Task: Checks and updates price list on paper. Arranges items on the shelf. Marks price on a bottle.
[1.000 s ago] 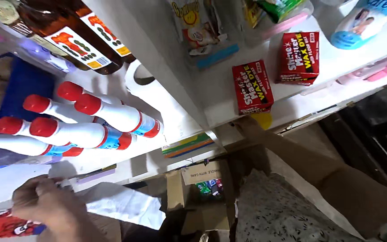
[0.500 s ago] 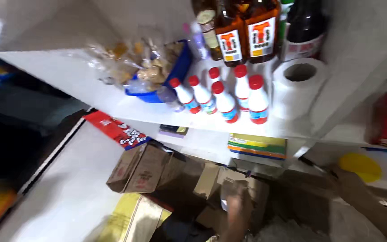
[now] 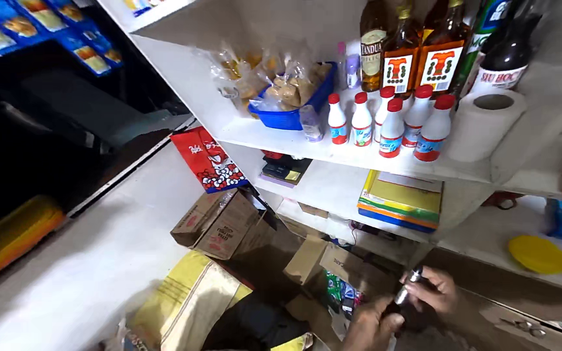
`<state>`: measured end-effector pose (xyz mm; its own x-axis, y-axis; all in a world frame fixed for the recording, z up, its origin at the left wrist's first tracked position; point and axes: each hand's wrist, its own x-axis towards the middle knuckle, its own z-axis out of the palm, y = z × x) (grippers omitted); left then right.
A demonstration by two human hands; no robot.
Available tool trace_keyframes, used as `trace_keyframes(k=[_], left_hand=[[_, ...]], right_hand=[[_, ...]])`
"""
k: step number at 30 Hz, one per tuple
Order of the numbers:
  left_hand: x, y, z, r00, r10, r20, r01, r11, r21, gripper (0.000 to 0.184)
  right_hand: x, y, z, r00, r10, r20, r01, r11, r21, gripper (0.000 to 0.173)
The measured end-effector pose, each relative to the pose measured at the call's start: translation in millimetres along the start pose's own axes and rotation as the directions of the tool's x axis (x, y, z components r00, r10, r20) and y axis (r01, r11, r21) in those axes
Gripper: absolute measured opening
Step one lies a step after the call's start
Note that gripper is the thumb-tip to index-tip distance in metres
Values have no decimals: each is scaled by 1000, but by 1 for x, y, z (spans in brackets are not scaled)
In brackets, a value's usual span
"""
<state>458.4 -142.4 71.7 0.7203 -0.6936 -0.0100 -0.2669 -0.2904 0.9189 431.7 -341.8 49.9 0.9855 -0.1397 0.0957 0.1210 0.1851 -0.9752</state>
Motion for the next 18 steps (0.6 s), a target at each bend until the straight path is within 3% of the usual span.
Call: trace_keyframes(k=[3,5,8,11,14,18], left_hand=[[-19,4,-5,992,-122,-15,119,984,-133,33],[-31,7,-8,981,-171,-95,157,978,-137,31],[-41,12,-14,965,-138,-221,118,988,-102,27],[-48,14,-16,937,-145,-318,82,976,-202,23],[-56,18,-21,926,-69,-370,-26,969,-246,26],[-65,27,-26,926,-36,-375,-60,969,-241,34]], right_hand=[[8,3,24,999,-37,-25,40,989,140,17],[7,4,34,992,-43,115,30,993,114,10],[8,-4,50,956,51,289,-59,998,20,9],[12,-24,63,947,110,301,-106,994,-28,11],[12,-38,76,949,57,310,-70,997,31,8],[7,-42,83,947,37,319,-74,992,103,9]])
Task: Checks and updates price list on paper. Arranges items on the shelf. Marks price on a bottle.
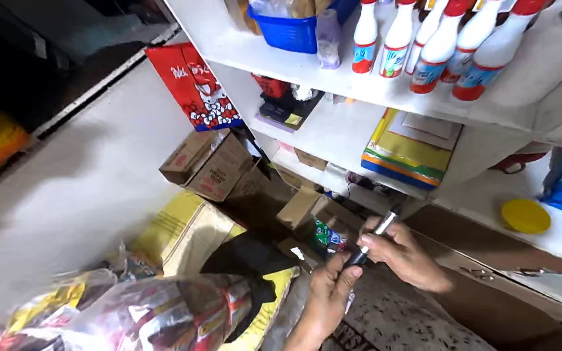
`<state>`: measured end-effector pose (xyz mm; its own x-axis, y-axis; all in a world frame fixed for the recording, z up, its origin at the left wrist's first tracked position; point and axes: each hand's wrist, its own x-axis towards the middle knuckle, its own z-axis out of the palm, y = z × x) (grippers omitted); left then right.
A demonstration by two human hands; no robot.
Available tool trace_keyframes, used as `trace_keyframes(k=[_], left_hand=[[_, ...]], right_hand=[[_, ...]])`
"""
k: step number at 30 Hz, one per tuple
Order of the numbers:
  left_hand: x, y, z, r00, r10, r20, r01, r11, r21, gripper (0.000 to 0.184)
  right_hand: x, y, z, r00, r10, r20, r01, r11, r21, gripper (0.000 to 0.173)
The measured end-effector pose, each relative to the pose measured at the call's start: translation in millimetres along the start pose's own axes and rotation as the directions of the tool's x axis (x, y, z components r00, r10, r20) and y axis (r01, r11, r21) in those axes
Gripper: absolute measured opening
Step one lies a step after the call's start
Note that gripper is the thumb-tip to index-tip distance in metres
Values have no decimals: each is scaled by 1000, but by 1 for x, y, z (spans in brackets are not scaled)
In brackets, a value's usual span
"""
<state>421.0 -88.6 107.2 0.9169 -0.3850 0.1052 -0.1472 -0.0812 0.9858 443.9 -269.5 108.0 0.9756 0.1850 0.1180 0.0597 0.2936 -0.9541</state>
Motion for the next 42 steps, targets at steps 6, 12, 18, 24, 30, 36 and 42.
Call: trace_keyframes(k=[6,12,18,24,30,36,42], left_hand=[[-22,1,-9,996,-77,-49,75,996,-50,25],[-42,-4,-13,962,-201,-187,162,965,-204,17],[-32,6,-8,957,-20,-290,-10,995,-99,17],[-33,6,0,943,91,-319,-80,996,47,21],[-36,5,6,937,156,-312,-64,957,284,27],[-31,5,16,931,179,-318,68,771,633,31],[-16,-13,17,947,50,-317,115,869,482,26]], right_hand=[[-1,-13,-31,970,-60,-234,44,996,-72,10],[16,-41,-57,928,-366,73,353,799,-486,17],[37,-18,-37,834,-295,466,545,309,-779,16],[35,-12,-31,815,-177,552,578,186,-795,17],[32,-10,-28,775,-131,618,630,89,-771,17],[24,1,-19,731,-85,677,681,45,-731,10],[25,16,-19,783,78,618,605,135,-784,7]])
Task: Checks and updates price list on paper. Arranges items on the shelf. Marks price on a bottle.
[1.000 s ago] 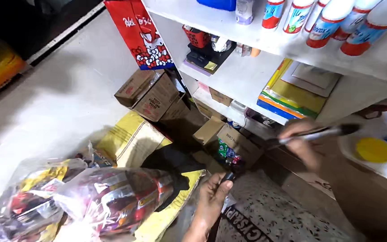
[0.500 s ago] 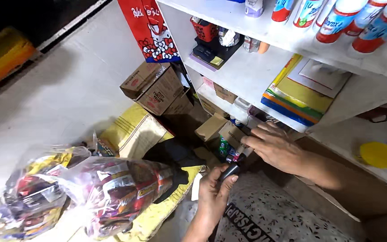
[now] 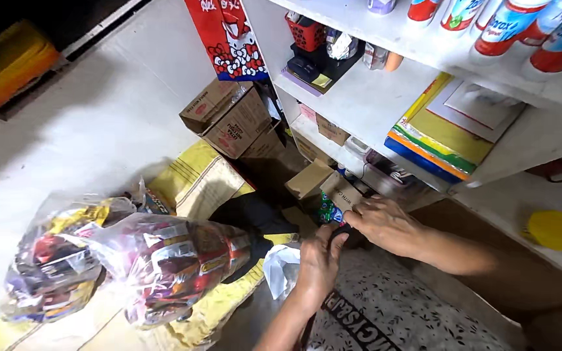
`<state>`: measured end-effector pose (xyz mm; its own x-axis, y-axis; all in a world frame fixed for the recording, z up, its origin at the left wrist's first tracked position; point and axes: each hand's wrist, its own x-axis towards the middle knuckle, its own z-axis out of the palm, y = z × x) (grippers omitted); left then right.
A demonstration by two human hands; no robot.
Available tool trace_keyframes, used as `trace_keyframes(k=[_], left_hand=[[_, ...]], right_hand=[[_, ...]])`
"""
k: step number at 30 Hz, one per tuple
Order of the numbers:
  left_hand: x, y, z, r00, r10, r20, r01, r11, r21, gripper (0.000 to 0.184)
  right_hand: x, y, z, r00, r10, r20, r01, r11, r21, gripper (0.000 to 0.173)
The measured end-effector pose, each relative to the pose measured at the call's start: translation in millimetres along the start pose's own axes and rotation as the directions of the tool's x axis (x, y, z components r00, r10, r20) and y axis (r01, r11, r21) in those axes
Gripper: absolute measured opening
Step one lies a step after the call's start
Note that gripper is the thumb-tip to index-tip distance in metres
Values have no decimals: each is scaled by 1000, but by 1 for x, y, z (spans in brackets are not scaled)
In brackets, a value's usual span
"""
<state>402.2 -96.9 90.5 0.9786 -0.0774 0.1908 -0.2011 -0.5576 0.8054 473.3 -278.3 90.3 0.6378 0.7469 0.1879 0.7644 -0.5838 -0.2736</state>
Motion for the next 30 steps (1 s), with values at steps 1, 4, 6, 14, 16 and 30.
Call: trace_keyframes(k=[1,4,6,14,16,30], left_hand=[[3,-2,-1,999,-49,17,51,993,-108,29],[16,-11,-16,976,-214,-27,181,882,-435,51],[24,-18,-25,947,-303,-104,179,772,-610,57],[33,8,-25,952,-252,-174,26,633,-774,53],[31,9,-24,967,-188,-174,-14,640,-768,51],[24,-17,-40,918,-307,-250,20,667,-745,22]], right_hand=[[2,1,-2,997,60,52,-63,996,62,10],[6,12,-6,950,288,118,-310,851,423,24],[3,20,7,945,322,-63,-217,757,617,28],[28,-17,21,928,235,-290,95,603,792,37],[36,-16,17,911,223,-346,151,600,786,20],[61,21,-16,861,384,-332,94,522,848,15]])
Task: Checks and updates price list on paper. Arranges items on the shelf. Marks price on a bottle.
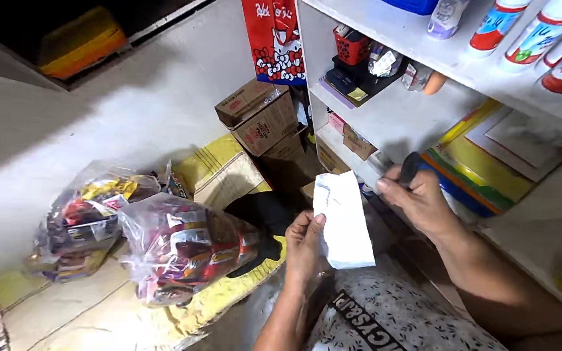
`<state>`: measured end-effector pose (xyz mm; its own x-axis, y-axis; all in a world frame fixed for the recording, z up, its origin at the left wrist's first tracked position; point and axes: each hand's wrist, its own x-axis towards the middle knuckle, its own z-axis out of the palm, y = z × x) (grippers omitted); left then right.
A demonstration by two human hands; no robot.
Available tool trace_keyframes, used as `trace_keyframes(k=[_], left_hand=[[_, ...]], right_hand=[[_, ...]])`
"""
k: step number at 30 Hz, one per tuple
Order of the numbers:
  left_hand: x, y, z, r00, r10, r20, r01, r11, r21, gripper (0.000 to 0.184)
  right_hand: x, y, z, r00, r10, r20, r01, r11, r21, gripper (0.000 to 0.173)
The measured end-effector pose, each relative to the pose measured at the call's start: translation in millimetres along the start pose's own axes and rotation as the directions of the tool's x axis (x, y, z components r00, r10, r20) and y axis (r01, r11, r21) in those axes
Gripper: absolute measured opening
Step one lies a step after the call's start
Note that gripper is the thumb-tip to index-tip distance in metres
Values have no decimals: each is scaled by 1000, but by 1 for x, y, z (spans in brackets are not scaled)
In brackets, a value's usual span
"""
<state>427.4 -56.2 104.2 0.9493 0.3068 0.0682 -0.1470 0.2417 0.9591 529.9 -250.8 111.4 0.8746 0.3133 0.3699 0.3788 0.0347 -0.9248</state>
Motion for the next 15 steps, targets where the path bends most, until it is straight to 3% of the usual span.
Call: trace_keyframes(k=[2,5,9,15], left_hand=[[2,3,0,998,8,-56,-9,1000,-25,25],[0,4,4,998,57,-37,-57,998,-8,22],[-2,7,10,998,57,21,-56,997,-51,22],[-4,17,10,999,-3,36,9,988,-155,26]], right_hand=[[1,-1,-2,1000,11,9,-11,1000,21,15],[-7,-10,10,991,44,126,-43,999,-10,32],[-10,-8,28,986,101,130,-112,991,80,5],[-4,-16,28,974,171,146,-200,956,213,7]])
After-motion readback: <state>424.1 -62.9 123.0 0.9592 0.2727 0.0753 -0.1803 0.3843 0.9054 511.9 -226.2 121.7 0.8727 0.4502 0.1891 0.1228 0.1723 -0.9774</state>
